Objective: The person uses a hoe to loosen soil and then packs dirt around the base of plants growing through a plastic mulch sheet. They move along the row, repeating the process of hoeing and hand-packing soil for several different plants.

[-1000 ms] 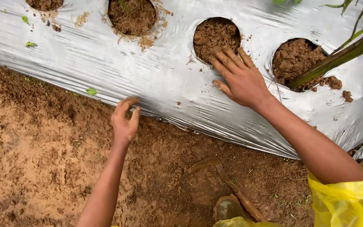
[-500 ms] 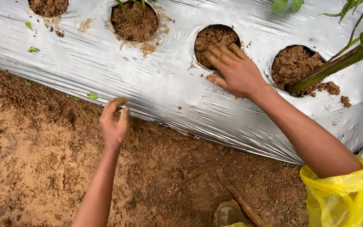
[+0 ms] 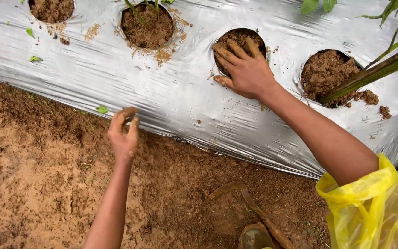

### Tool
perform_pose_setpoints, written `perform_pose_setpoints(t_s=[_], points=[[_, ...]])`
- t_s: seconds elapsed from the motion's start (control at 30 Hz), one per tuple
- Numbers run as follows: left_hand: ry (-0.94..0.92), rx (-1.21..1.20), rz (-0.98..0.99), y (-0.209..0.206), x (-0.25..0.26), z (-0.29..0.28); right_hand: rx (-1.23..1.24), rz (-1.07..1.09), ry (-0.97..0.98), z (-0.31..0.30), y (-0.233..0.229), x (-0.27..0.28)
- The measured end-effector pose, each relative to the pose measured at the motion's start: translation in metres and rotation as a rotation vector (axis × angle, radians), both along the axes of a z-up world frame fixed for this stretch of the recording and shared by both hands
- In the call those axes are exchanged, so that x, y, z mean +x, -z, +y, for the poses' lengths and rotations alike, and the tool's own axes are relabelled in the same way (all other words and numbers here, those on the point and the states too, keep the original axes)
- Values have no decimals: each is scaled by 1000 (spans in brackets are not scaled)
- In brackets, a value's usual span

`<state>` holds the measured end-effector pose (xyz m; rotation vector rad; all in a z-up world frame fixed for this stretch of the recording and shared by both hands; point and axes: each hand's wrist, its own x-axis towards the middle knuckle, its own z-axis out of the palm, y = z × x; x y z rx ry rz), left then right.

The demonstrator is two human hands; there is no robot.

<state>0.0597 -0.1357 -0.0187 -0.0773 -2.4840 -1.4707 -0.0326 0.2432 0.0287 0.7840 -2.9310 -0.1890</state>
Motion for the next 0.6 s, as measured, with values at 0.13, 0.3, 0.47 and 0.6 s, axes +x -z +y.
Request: perform_pose_setpoints(t_s=[0.13, 0.3, 0.47, 0.6], points=[[1, 0, -15, 1, -5, 0, 44, 11, 29, -4, 7, -4], [16, 21, 77, -9, 3, -14, -37, 3, 138, 1, -4, -4], [-36, 79, 35, -4, 6, -35, 11, 119, 179, 18, -3, -3], [-72, 90, 29, -13, 3, -27, -83, 234, 190, 24, -14, 14]])
